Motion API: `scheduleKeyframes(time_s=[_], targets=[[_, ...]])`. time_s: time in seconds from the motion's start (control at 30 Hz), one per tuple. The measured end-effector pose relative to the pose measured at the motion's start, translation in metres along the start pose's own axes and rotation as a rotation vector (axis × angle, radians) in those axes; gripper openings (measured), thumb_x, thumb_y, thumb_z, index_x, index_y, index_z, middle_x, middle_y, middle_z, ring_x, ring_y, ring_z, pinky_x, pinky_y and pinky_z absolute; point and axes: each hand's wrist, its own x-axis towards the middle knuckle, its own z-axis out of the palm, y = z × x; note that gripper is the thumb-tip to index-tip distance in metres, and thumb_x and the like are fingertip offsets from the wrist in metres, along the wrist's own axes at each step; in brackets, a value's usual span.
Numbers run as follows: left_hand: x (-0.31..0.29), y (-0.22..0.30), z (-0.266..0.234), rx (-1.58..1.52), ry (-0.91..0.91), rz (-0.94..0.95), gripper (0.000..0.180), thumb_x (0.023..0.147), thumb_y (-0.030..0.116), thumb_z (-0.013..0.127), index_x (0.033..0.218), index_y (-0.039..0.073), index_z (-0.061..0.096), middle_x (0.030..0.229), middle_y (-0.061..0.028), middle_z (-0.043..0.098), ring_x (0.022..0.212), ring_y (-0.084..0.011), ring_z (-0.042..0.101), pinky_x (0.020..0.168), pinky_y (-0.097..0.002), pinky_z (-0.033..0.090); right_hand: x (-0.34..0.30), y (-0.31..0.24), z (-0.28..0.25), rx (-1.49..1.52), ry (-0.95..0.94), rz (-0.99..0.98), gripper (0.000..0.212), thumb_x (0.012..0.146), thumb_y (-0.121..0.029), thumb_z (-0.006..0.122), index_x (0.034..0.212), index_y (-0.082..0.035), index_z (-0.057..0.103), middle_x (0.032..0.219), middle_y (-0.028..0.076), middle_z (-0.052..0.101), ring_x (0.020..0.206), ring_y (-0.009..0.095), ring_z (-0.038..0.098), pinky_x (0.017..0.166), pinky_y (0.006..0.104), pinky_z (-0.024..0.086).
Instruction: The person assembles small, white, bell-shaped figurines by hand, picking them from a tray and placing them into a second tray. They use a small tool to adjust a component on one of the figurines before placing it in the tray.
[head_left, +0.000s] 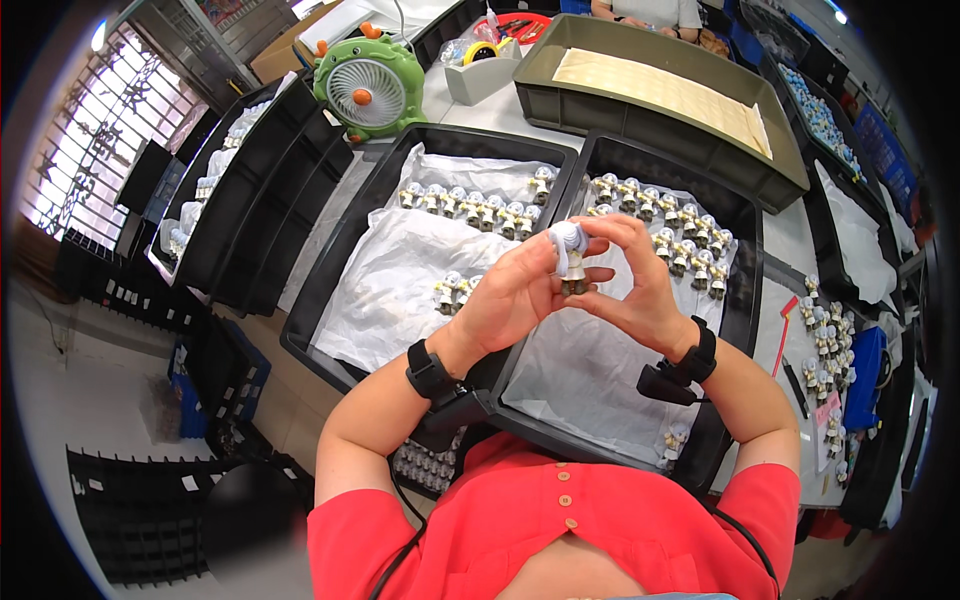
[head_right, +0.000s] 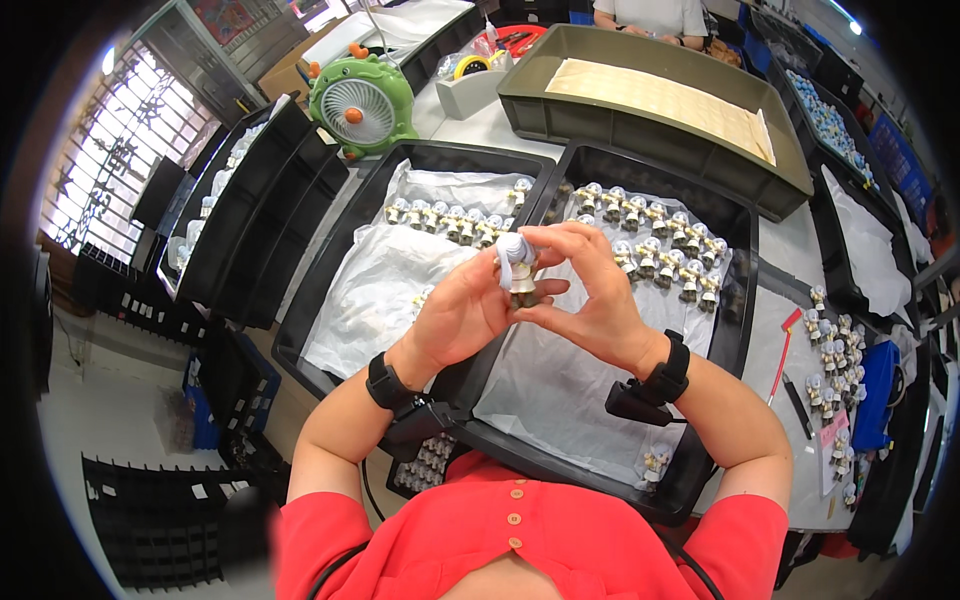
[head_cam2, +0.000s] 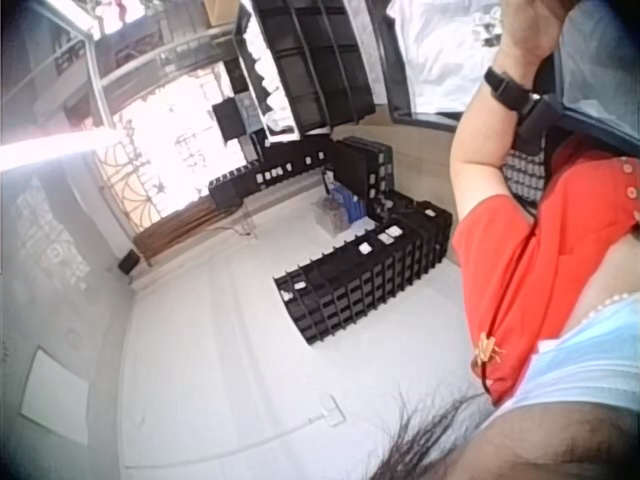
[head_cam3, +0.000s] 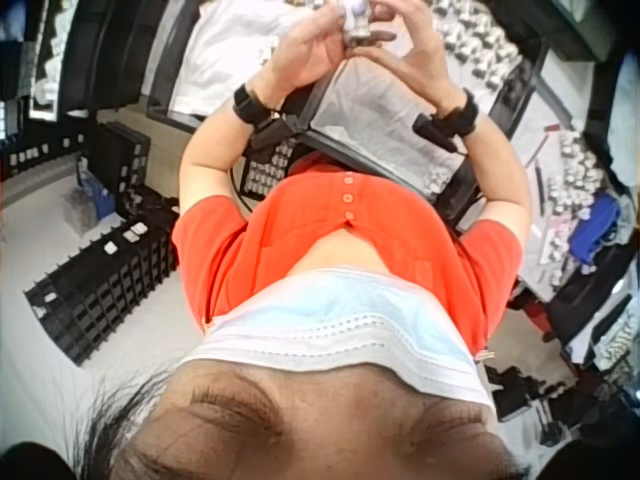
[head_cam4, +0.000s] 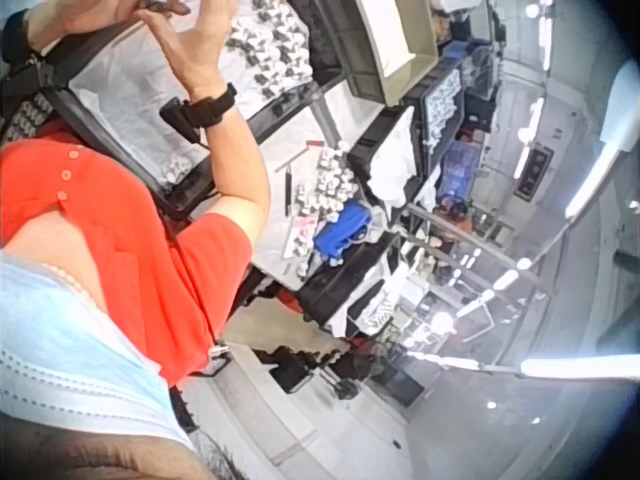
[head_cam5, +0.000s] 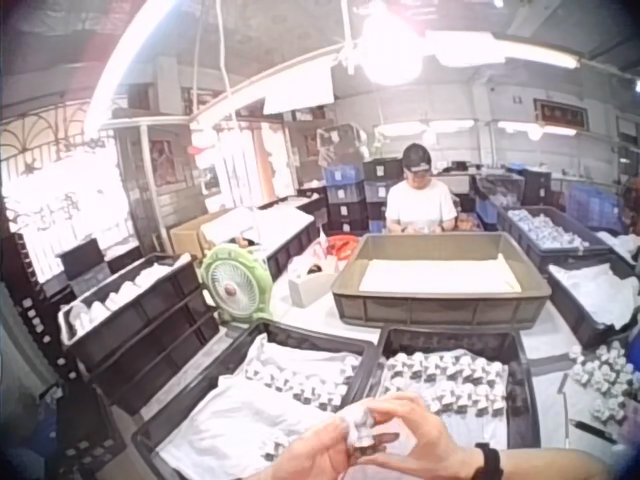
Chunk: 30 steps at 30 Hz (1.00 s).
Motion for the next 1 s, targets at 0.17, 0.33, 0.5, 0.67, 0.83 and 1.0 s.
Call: scheduleKeyframes(time_s=[0.17, 0.33, 0.5, 0.67, 0.83, 1.0], targets=[[-0.001, 0.003, 0.006, 0.129, 0.087, 0.063, 0.050, 0.092, 0.016, 0.055, 0.136, 0.004, 0.035, 0.132, -0.0093, 0.048, 0.117, -0.0275, 0.053, 0.094, -0.0373, 0.045, 0.004, 0.003, -0.001, -0.078, 0.017, -0.116, 0.070, 0.062, -0.003, 0.079, 0.125, -0.011, 0.050, 0.126, 0.009, 0.051, 0.110, 0.026, 0.050, 0.099, 0.0372, 0.039], [-0.003, 0.002, 0.004, 0.401, 0.270, 0.201, 0.044, 0.084, 0.003, 0.064, 0.123, 0.003, 0.043, 0.118, -0.0083, 0.052, 0.110, -0.0238, 0.056, 0.091, -0.0329, 0.046, 0.004, 0.002, 0.000, -0.102, 0.049, -0.140, 0.064, 0.067, 0.004, 0.071, 0.125, -0.010, 0.049, 0.123, 0.010, 0.053, 0.116, 0.027, 0.048, 0.101, 0.0376, 0.037], [-0.004, 0.011, 0.007, 0.774, 0.381, 0.135, 0.039, 0.079, 0.003, 0.070, 0.110, 0.002, 0.046, 0.106, -0.0057, 0.051, 0.094, -0.0153, 0.061, 0.078, -0.0255, 0.051, 0.004, 0.006, -0.003, -0.077, -0.055, -0.135, 0.050, 0.070, 0.003, 0.068, 0.117, -0.006, 0.055, 0.116, 0.012, 0.057, 0.111, 0.029, 0.052, 0.096, 0.0378, 0.040], [-0.013, 0.047, -0.013, 1.143, 0.480, 0.002, 0.038, 0.075, 0.007, 0.075, 0.099, 0.002, 0.046, 0.096, -0.0048, 0.052, 0.076, -0.0127, 0.063, 0.063, -0.0239, 0.052, 0.004, 0.003, -0.004, -0.072, -0.039, -0.078, 0.043, 0.071, 0.001, 0.068, 0.113, -0.004, 0.059, 0.113, 0.012, 0.060, 0.106, 0.026, 0.056, 0.091, 0.0342, 0.044], [-0.048, 0.089, -0.088, 1.439, 0.691, -0.188, 0.044, 0.066, 0.027, 0.080, 0.090, 0.001, 0.053, 0.085, -0.0116, 0.060, 0.075, -0.0196, 0.058, 0.067, -0.0319, 0.048, 0.009, 0.007, -0.007, -0.095, -0.024, -0.040, 0.037, 0.074, 0.000, 0.067, 0.110, -0.004, 0.061, 0.109, 0.011, 0.062, 0.102, 0.025, 0.058, 0.089, 0.0313, 0.045], [-0.067, 0.088, -0.129, 1.666, 0.796, -0.505, 0.044, 0.063, 0.024, 0.082, 0.088, 0.000, 0.054, 0.080, -0.0128, 0.063, 0.067, -0.0208, 0.061, 0.060, -0.0319, 0.050, 0.011, 0.023, -0.007, -0.129, 0.021, 0.023, 0.033, 0.077, -0.003, 0.066, 0.109, -0.004, 0.061, 0.104, 0.010, 0.063, 0.095, 0.021, 0.061, 0.084, 0.0303, 0.046]])
